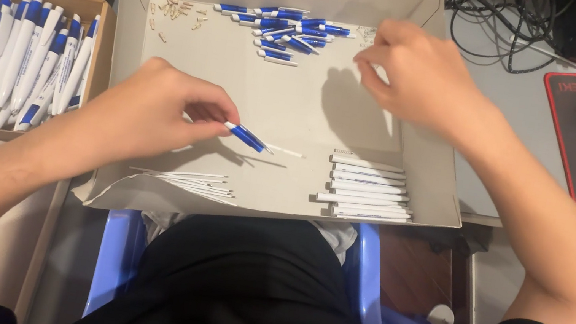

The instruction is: The person assembles white and blue markers by hand. They pick up a marker body, insert a refill, and attach the cap, then place the completed marker into a cardboard box on their lap. The person repeats this process with multiple markers, organizing the parts and finished items within the box.

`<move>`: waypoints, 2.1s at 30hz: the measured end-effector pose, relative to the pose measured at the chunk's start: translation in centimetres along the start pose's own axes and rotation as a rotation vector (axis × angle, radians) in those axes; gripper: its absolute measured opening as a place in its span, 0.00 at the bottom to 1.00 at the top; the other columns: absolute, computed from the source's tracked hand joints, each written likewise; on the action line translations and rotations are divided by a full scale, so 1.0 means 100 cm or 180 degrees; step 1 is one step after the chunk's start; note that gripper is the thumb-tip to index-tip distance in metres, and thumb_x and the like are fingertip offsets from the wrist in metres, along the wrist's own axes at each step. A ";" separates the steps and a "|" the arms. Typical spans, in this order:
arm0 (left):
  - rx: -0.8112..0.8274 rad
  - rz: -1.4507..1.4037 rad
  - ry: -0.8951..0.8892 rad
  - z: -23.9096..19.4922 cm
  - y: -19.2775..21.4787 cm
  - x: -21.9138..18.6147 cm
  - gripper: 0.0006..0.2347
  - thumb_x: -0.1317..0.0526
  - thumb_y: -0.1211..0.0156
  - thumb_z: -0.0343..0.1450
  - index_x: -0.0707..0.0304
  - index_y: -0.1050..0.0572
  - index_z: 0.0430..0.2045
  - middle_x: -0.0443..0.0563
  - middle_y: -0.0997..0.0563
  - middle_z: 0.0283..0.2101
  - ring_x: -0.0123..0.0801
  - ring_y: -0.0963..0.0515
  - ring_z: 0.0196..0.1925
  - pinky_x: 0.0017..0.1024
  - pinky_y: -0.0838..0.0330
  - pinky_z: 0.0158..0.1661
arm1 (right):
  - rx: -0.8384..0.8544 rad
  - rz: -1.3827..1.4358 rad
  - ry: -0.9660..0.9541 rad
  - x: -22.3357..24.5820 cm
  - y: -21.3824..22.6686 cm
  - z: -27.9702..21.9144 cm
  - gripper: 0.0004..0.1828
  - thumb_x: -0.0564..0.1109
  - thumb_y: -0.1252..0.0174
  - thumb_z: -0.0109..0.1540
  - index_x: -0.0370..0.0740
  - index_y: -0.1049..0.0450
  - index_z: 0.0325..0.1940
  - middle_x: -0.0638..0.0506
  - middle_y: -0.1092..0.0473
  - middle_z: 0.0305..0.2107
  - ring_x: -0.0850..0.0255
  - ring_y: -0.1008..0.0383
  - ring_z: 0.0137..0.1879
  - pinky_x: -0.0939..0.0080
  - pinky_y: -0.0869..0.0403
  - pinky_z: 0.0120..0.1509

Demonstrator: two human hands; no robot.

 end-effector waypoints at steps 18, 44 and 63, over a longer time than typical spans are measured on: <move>0.1500 0.0889 0.0715 -0.006 -0.048 0.000 0.08 0.60 0.42 0.72 0.47 0.15 0.37 0.40 0.11 0.39 0.26 0.14 0.47 0.31 0.22 0.49 | 0.1048 -0.1425 -0.0500 -0.093 -0.095 0.062 0.14 0.47 0.50 0.64 0.55 0.17 0.38 0.45 0.22 0.32 0.40 0.20 0.35 0.46 0.29 0.35; 0.0607 0.2797 0.0571 0.002 0.040 0.015 0.08 0.49 0.47 0.75 0.29 0.21 0.43 0.44 0.12 0.36 0.46 0.13 0.42 0.49 0.17 0.41 | 0.0529 -0.0738 -0.0087 -0.023 -0.036 0.069 0.17 0.55 0.49 0.72 0.50 0.16 0.50 0.46 0.20 0.29 0.42 0.20 0.44 0.42 0.24 0.40; -0.0692 0.3047 -0.1810 -0.009 0.011 -0.035 0.14 0.74 0.35 0.67 0.45 0.28 0.26 0.32 0.30 0.21 0.29 0.27 0.21 0.29 0.42 0.17 | 0.1135 0.2650 0.0565 0.120 -0.028 0.059 0.03 0.41 0.42 0.65 0.45 0.26 0.43 0.57 0.22 0.34 0.66 0.22 0.39 0.64 0.21 0.43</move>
Point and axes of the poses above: each hand's wrist, its own z-axis towards the middle knuckle, its own y-axis out of the back of the hand, x = y × z, the point moved 9 cm from there along z, towards the middle knuckle
